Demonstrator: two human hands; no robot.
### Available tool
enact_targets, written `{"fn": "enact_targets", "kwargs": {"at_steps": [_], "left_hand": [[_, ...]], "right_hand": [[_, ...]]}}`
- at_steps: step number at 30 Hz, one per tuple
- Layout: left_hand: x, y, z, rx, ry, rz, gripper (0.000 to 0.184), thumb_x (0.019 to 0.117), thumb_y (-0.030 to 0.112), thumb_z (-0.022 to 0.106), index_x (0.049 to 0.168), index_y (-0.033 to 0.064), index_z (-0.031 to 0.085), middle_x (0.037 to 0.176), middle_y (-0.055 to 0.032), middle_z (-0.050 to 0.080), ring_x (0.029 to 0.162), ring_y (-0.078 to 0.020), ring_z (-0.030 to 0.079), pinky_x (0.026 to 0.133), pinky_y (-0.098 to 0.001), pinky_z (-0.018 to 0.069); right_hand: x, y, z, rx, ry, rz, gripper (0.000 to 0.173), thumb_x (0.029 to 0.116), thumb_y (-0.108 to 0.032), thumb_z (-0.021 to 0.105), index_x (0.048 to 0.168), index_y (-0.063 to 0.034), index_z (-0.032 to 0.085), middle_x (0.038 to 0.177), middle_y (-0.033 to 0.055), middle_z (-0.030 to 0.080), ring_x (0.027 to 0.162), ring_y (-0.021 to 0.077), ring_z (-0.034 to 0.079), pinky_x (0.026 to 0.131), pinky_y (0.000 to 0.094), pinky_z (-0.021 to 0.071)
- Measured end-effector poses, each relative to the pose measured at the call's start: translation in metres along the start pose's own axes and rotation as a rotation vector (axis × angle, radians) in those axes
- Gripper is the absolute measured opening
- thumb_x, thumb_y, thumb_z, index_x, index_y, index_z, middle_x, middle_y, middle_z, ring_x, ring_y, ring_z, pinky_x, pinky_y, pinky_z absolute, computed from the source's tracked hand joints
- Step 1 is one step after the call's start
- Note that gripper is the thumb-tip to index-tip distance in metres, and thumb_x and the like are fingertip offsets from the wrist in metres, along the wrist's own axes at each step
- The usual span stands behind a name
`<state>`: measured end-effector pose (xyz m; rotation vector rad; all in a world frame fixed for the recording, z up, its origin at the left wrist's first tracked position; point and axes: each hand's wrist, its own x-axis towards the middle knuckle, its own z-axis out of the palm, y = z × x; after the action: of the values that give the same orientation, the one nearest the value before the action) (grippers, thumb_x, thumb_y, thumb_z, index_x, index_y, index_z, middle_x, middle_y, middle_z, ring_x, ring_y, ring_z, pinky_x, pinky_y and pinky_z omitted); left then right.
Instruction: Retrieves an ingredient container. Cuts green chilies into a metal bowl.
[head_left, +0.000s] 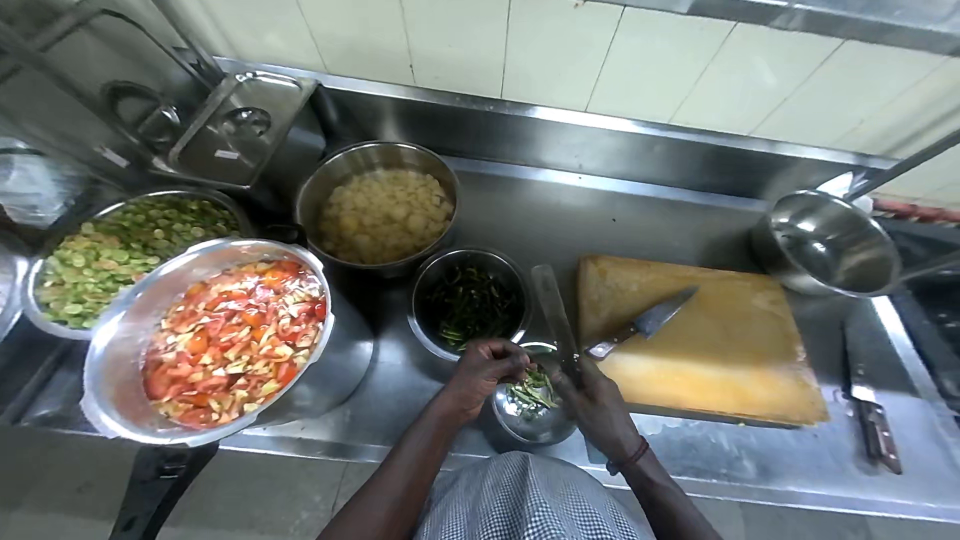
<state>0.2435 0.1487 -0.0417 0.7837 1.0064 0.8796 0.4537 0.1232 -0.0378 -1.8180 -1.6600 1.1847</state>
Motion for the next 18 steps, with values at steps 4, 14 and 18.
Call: {"fn": "enact_targets", "kwargs": {"at_steps": [4,14,18], "left_hand": [[0.001,-0.005,0.005,0.083,-0.083,0.056,0.002,0.093,0.001,0.071,0.093,0.0012,0.073,0.085,-0.0075,0.07,0.067,-0.0102,0.062,0.064,-0.0229,0.0545],[-0.003,-0.003,0.014,0.251,-0.133,0.096,0.005,0.095,0.001,0.069,0.096,-0.0026,0.073,0.085,-0.0092,0.071,0.071,-0.0137,0.066,0.069,-0.0271,0.0582],[-0.001,-0.001,0.02,0.39,-0.167,0.182,0.007,0.0966,0.004,0.069,0.092,-0.001,0.07,0.081,-0.007,0.069,0.068,-0.0114,0.064,0.067,-0.0256,0.0568]], "right_hand": [[0.001,-0.006,0.0,0.113,-0.083,0.052,0.045,0.095,-0.047,0.068,0.119,-0.0102,0.064,0.075,0.0043,0.061,0.059,0.0161,0.058,0.056,0.0365,0.0519],[0.001,-0.002,0.002,0.395,-0.126,0.052,0.031,0.1018,-0.04,0.06,0.102,-0.0091,0.065,0.059,0.0031,0.05,0.043,0.0137,0.045,0.042,0.0301,0.0436],[0.0,-0.006,0.003,0.411,-0.177,0.07,0.033,0.1016,-0.041,0.059,0.099,-0.009,0.067,0.059,0.0028,0.049,0.042,0.0126,0.044,0.042,0.0293,0.0418]]}}
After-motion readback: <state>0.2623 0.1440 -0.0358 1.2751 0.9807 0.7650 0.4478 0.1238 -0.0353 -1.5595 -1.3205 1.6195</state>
